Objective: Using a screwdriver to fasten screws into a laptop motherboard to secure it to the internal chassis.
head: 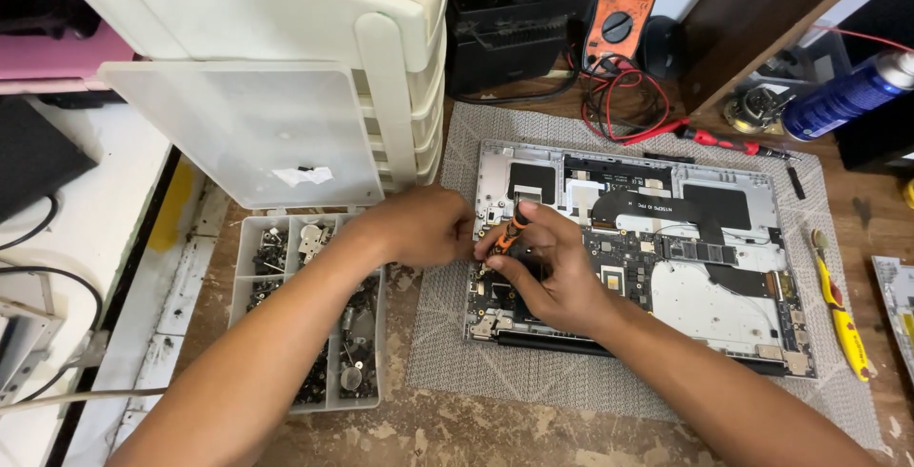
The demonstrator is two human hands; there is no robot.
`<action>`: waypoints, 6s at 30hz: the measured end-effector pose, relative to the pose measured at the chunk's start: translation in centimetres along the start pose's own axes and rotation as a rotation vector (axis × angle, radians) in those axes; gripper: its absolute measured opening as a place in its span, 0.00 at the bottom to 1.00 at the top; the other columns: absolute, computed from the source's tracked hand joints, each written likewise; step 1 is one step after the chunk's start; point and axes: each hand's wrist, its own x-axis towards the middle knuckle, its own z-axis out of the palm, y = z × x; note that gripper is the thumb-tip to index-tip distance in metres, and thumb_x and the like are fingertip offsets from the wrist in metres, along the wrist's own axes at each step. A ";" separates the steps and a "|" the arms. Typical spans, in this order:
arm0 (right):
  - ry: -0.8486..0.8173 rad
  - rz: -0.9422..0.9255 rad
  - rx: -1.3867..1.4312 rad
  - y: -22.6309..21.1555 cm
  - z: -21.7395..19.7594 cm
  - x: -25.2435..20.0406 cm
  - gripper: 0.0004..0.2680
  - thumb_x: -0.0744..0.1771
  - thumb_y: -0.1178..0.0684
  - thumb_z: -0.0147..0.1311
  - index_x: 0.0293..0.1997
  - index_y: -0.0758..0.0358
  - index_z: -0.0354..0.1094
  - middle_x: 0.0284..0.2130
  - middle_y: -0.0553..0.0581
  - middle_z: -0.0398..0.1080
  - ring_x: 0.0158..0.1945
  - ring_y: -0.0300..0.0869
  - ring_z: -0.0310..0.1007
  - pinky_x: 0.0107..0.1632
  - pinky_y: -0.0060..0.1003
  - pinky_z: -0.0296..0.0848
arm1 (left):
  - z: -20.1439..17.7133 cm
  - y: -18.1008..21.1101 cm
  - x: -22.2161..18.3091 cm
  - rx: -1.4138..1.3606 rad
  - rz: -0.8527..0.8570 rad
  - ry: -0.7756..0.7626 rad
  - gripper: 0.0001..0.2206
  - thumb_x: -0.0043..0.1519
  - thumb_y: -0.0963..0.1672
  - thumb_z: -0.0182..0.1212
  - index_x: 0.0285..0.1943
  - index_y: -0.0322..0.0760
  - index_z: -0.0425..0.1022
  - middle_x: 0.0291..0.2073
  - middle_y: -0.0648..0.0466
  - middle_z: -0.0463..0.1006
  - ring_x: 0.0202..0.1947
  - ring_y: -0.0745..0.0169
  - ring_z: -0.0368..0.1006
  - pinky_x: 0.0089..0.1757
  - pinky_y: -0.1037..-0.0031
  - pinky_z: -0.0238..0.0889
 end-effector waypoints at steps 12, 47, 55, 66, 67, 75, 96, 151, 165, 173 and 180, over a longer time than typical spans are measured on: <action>-0.052 -0.036 -0.051 -0.1 -0.3 0.3 0.25 0.65 0.69 0.54 0.68 0.61 0.45 0.39 0.68 0.77 0.39 0.55 0.81 0.42 0.51 0.80 | -0.3 0.1 0.1 -0.008 -0.011 -0.011 0.08 0.60 0.43 0.59 0.33 0.36 0.83 0.20 0.50 0.77 0.25 0.53 0.75 0.32 0.67 0.70; -0.235 0.022 -0.054 -2.1 -0.9 2.6 0.24 0.67 0.69 0.51 0.66 0.57 0.44 0.46 0.70 0.75 0.45 0.63 0.82 0.41 0.55 0.85 | -0.2 0.3 -0.4 0.010 -0.001 0.012 0.09 0.58 0.39 0.56 0.35 0.36 0.84 0.29 0.45 0.83 0.35 0.41 0.80 0.40 0.59 0.73; -0.178 -0.044 -0.221 -2.5 -0.6 2.0 0.24 0.65 0.67 0.59 0.66 0.59 0.50 0.40 0.69 0.78 0.40 0.59 0.83 0.37 0.50 0.86 | -0.8 0.9 -0.7 -0.008 -0.020 0.019 0.09 0.59 0.39 0.56 0.35 0.35 0.84 0.28 0.44 0.82 0.33 0.43 0.79 0.40 0.60 0.72; -0.023 -0.029 -0.389 -1.6 0.4 1.4 0.19 0.63 0.58 0.67 0.58 0.66 0.66 0.35 0.66 0.80 0.37 0.61 0.82 0.35 0.49 0.80 | 0.0 0.7 -0.8 0.016 -0.009 0.054 0.10 0.59 0.40 0.55 0.38 0.30 0.83 0.31 0.39 0.82 0.38 0.37 0.80 0.41 0.56 0.72; -0.014 -0.033 -0.400 -1.8 0.4 1.6 0.19 0.63 0.58 0.67 0.58 0.66 0.66 0.35 0.66 0.80 0.37 0.61 0.82 0.35 0.49 0.80 | -0.1 1.1 -0.9 0.026 0.002 0.054 0.10 0.59 0.40 0.55 0.38 0.30 0.83 0.31 0.39 0.82 0.38 0.37 0.80 0.41 0.56 0.72; -0.178 -0.073 -0.212 -3.7 -0.3 2.7 0.23 0.66 0.66 0.59 0.68 0.59 0.55 0.40 0.70 0.78 0.41 0.60 0.82 0.43 0.51 0.82 | 0.1 0.8 -0.5 0.030 -0.025 0.036 0.10 0.59 0.39 0.55 0.39 0.31 0.83 0.33 0.40 0.83 0.40 0.39 0.80 0.42 0.58 0.74; -0.122 -0.192 -0.332 -2.4 0.2 2.0 0.24 0.63 0.67 0.63 0.63 0.54 0.57 0.28 0.59 0.72 0.22 0.44 0.71 0.22 0.33 0.70 | 0.1 0.6 -0.5 0.023 -0.013 0.083 0.09 0.59 0.42 0.58 0.37 0.33 0.84 0.28 0.42 0.82 0.34 0.41 0.80 0.39 0.59 0.73; 0.441 0.186 0.214 -1.2 -1.4 1.8 0.32 0.68 0.71 0.47 0.76 0.51 0.28 0.40 0.68 0.69 0.41 0.53 0.77 0.47 0.45 0.81 | -0.9 1.9 -0.7 -0.049 -0.109 0.023 0.12 0.65 0.44 0.54 0.45 0.29 0.81 0.26 0.44 0.79 0.30 0.50 0.78 0.35 0.66 0.72; 0.452 0.197 0.250 -1.4 -1.0 2.0 0.32 0.67 0.70 0.49 0.75 0.51 0.30 0.39 0.67 0.69 0.41 0.52 0.77 0.47 0.46 0.82 | -0.8 2.2 -0.3 -0.102 -0.160 0.072 0.11 0.61 0.43 0.57 0.42 0.30 0.83 0.24 0.47 0.80 0.27 0.52 0.78 0.33 0.65 0.71; 0.455 0.245 0.303 -1.6 -1.1 2.2 0.32 0.67 0.69 0.49 0.75 0.51 0.30 0.40 0.69 0.70 0.42 0.56 0.79 0.47 0.45 0.81 | -0.7 2.1 -0.6 -0.109 -0.137 0.098 0.12 0.62 0.43 0.56 0.43 0.28 0.83 0.26 0.44 0.81 0.28 0.50 0.79 0.33 0.64 0.72; 0.490 0.305 0.447 -1.8 -1.2 2.2 0.32 0.67 0.66 0.48 0.76 0.49 0.28 0.45 0.71 0.71 0.47 0.58 0.79 0.52 0.47 0.80 | -1.5 3.5 -1.9 -0.226 0.095 0.279 0.11 0.64 0.40 0.53 0.44 0.25 0.81 0.28 0.38 0.81 0.29 0.46 0.79 0.33 0.65 0.73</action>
